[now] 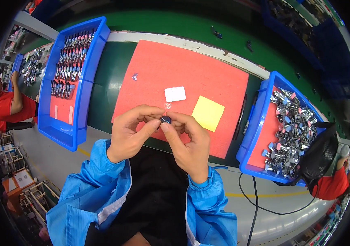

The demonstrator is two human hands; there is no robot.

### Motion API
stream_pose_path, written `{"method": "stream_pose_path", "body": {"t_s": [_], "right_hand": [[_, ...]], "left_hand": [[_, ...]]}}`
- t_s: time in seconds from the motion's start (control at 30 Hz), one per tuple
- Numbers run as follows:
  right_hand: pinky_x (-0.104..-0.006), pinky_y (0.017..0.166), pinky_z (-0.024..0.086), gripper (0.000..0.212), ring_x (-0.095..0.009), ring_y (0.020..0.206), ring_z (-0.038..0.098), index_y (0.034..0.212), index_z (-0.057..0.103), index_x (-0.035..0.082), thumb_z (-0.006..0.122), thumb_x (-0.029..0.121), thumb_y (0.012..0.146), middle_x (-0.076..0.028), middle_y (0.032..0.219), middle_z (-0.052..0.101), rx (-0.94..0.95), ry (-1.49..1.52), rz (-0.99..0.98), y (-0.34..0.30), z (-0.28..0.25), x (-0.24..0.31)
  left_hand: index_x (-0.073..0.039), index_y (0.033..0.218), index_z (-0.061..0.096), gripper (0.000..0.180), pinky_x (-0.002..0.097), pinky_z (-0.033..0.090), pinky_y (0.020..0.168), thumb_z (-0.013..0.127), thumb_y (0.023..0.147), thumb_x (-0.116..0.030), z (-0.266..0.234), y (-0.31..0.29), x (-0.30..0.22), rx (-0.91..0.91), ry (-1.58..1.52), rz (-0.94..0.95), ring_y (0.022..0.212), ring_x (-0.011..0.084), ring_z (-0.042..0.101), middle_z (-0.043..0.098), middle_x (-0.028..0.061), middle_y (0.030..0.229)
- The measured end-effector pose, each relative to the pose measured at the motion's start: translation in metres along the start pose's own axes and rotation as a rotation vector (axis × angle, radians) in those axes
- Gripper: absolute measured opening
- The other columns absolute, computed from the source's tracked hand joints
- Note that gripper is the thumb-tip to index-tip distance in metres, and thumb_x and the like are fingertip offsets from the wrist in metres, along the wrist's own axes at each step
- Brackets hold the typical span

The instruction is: The person assembles small electronic components by hand, combining plastic and metal parts at a factory workbench.

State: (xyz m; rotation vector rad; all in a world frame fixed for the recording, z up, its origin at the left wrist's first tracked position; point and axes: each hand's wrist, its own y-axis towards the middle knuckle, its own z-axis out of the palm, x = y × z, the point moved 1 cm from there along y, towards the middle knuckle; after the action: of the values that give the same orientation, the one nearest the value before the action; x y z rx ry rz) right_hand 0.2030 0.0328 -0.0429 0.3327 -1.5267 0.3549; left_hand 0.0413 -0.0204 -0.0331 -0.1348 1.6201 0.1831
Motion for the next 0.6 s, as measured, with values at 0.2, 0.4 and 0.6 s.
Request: {"method": "stream_pose_path", "body": {"t_s": [0.2,0.4,0.6], "right_hand": [[-0.0246,0.075,0.054,0.026,-0.012,0.083,0.065,0.118,0.064,-0.007,0.07,0.002,0.094,-0.009,0.096,0.07,0.002,0.01,0.009,-0.001,0.0,-0.0035],[-0.0248,0.074,0.055,0.026,-0.013,0.082,0.066,0.119,0.064,-0.008,0.069,0.002,0.095,-0.01,0.096,0.07,0.014,-0.022,-0.003,-0.0027,-0.0022,-0.0085],[-0.0264,0.075,0.057,0.025,-0.015,0.085,0.068,0.12,0.064,-0.008,0.066,0.004,0.098,-0.012,0.096,0.071,0.002,0.01,0.018,-0.0049,-0.0015,-0.0093]], "left_hand": [[0.002,0.118,0.068,0.025,0.0282,0.052,0.081,0.066,0.094,0.001,0.0013,-0.0005,0.0005,-0.002,0.025,0.009,0.089,0.0132,0.063,0.068,0.0081,0.099],[0.003,0.118,0.068,0.025,0.0283,0.052,0.081,0.067,0.093,0.002,0.0015,-0.0013,0.0014,0.001,0.024,0.021,0.09,0.0138,0.064,0.069,0.0091,0.1],[0.003,0.117,0.068,0.024,0.0284,0.053,0.081,0.067,0.093,0.003,0.0018,-0.0022,0.005,0.018,0.018,0.022,0.09,0.0147,0.064,0.069,0.0103,0.101]]}}
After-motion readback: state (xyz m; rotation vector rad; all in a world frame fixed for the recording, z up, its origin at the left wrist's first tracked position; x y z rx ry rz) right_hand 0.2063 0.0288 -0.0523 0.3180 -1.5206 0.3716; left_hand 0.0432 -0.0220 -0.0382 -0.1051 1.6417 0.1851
